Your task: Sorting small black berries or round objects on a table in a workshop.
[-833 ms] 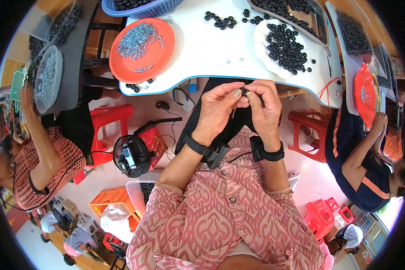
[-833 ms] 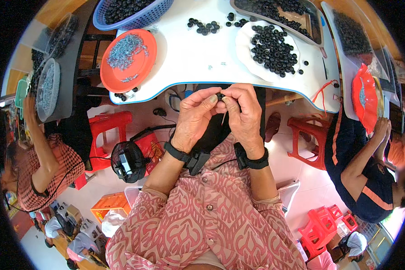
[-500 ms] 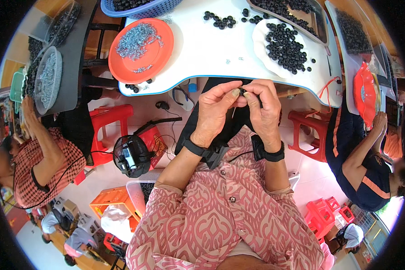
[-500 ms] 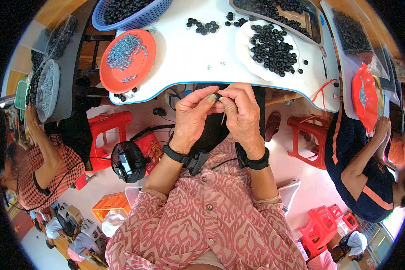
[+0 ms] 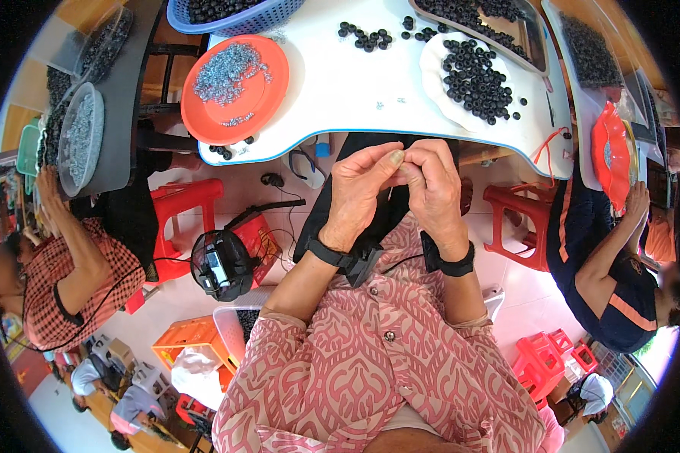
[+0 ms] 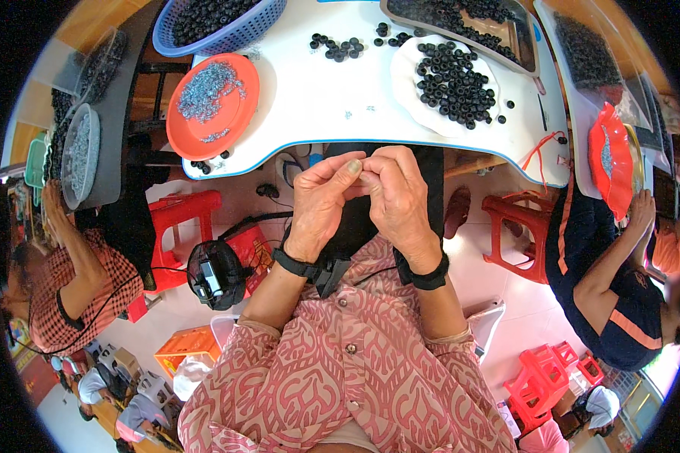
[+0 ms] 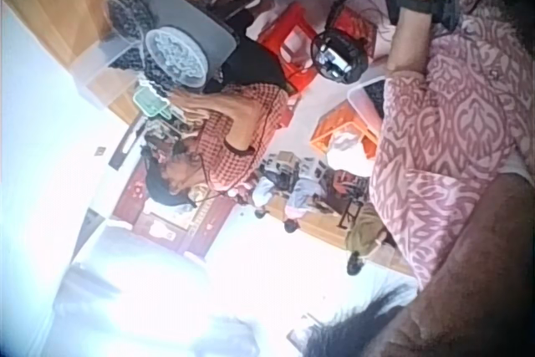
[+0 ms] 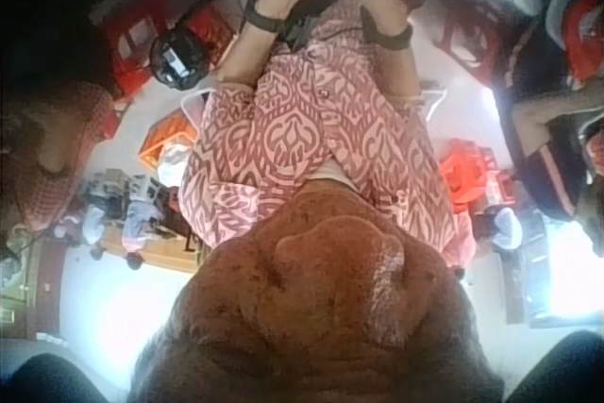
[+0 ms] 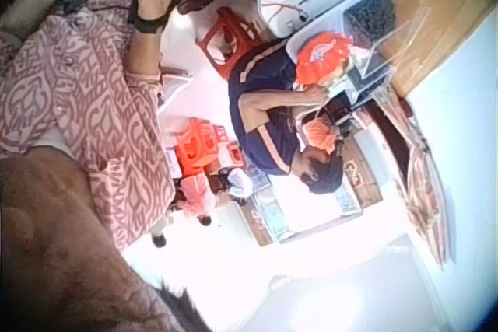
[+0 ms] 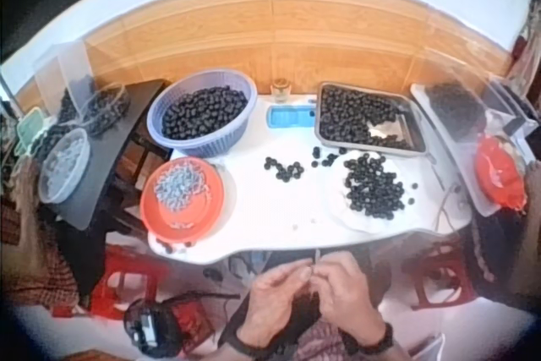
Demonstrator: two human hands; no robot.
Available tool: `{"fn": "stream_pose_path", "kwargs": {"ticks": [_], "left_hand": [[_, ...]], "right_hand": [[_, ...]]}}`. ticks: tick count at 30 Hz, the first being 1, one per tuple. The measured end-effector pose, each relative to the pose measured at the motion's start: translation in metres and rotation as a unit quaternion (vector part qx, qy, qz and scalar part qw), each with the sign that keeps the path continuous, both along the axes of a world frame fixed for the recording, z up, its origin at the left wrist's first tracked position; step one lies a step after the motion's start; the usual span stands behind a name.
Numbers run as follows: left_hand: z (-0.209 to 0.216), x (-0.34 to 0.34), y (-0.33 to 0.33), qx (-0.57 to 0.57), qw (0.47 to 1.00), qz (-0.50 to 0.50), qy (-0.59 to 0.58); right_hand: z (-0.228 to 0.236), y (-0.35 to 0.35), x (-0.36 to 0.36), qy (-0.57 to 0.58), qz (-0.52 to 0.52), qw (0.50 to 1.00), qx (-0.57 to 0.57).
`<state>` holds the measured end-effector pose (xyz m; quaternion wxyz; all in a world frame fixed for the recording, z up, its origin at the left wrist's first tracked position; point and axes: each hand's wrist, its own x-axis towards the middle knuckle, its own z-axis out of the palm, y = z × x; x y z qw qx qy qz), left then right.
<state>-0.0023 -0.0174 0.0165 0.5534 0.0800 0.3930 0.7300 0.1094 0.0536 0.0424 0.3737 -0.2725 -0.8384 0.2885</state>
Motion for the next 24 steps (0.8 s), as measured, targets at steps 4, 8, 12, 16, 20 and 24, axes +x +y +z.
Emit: {"fn": "stream_pose_path", "kwargs": {"ticks": [4,8,12,16,20,24], "left_hand": [[-0.0008,-0.0007,0.0003,0.001,1.0,-0.008,-0.012],[-0.0054,0.0005,0.0005,-0.011,1.0,-0.013,0.026],[-0.004,0.0026,0.0009,-0.028,0.995,-0.012,0.092],[-0.0056,0.0002,0.0003,-0.028,0.997,-0.024,0.071],[-0.0055,-0.0015,-0.0014,-0.014,0.999,-0.038,0.022],[-0.0044,-0.0015,-0.0022,-0.009,0.998,-0.048,0.026]], "right_hand": [[-0.0024,-0.0024,0.0018,0.005,-0.008,1.0,-0.018],[-0.0009,-0.0048,0.0021,0.0,-0.009,0.999,-0.045],[-0.0009,-0.0054,0.0024,-0.016,-0.015,0.998,-0.053],[0.0012,-0.0063,0.0007,-0.003,-0.029,0.997,-0.075],[0.0019,-0.005,0.002,0.016,-0.032,0.994,-0.106],[-0.0001,-0.0026,0.0041,0.028,-0.029,0.994,-0.105]]}}
